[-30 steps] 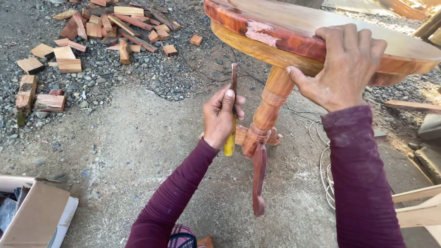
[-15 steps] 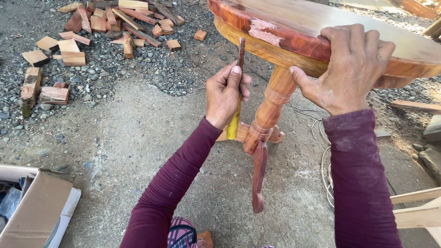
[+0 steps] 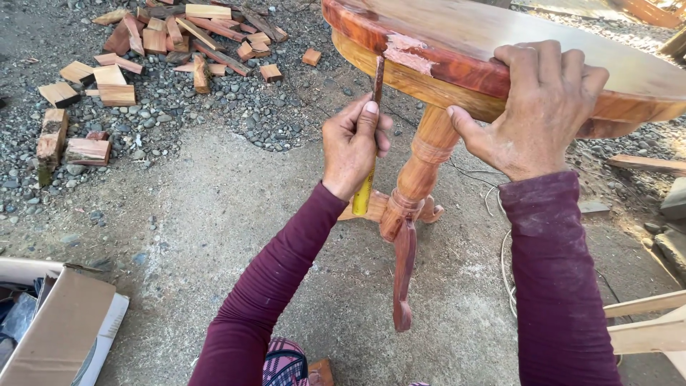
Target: Apply and smooth wood putty or filler onto a wooden table surface using a putty knife.
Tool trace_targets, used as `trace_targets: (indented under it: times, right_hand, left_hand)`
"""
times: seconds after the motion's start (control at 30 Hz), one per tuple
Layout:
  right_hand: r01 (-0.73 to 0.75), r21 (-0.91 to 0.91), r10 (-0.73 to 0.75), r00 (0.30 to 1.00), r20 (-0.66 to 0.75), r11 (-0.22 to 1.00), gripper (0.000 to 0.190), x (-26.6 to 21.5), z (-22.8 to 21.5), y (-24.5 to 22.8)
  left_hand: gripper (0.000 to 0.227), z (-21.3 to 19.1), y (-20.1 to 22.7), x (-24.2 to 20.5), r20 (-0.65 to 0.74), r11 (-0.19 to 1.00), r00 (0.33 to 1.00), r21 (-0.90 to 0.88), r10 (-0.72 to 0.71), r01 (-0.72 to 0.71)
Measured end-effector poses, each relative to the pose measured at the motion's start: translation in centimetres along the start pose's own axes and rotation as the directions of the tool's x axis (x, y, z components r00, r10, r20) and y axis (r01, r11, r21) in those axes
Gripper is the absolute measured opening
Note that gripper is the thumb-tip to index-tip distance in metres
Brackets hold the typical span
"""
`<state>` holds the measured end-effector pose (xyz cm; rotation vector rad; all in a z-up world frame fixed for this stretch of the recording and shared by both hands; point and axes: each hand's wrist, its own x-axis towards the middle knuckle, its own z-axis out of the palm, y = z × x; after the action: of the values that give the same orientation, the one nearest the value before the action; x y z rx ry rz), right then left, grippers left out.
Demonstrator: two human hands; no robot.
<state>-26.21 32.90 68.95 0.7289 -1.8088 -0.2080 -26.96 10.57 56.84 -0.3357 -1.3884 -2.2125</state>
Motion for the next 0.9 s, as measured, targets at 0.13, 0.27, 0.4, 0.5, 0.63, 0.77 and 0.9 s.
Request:
trace_targets:
  times: [0.13, 0.27, 0.4, 0.5, 0.63, 0.77, 0.9]
  right_hand:
    - [0.001, -0.001, -0.001, 1.0, 0.012, 1.0, 0.051, -0.3, 0.2, 0.2]
    - [0.007, -0.017, -0.007, 1.0, 0.016, 1.0, 0.054, -0.3, 0.6, 0.6]
    - [0.033, -0.023, -0.033, 0.999, -0.013, 0.999, 0.05, -0.1, 0.7, 0.5]
    - [0.004, -0.01, -0.004, 1.0, -0.004, 1.0, 0.051, 0.1, 0.6, 0.1]
    - [-0.007, -0.005, 0.006, 0.998, -0.069, 1.0, 0.041, -0.1, 0.8, -0.4]
    - [-0.151, 0.001, 0.149, 0.978, -0.144, 0.989, 0.04, -1.1, 3.0, -0.5]
    - [-0.195, -0.047, 0.18, 0.958, -0.225, 0.98, 0.05, -0.8, 2.9, -1.4]
  left_hand:
    - [0.037, -0.1, 0.6, -1.4, 0.054, 0.997, 0.998, 0.064, 0.029, -0.032]
    - [0.035, -0.5, 0.6, -3.9, 0.069, 0.992, 0.997, 0.125, -0.036, 0.027]
    - [0.035, -1.2, -0.7, -6.9, 0.081, 0.992, 0.99, 0.074, -0.112, 0.106]
    - [0.035, -1.7, -0.9, -8.2, 0.076, 0.986, 0.984, 0.019, -0.164, 0.163]
    - [0.034, -2.7, -1.1, -9.3, 0.036, 0.994, 0.996, 0.073, -0.086, 0.083]
    - [0.034, -3.7, 0.6, -9.2, -0.012, 0.988, 1.0, 0.153, 0.009, -0.007]
    - [0.033, -4.1, 2.5, -8.6, 0.01, 0.948, 0.981, 0.255, 0.195, -0.191]
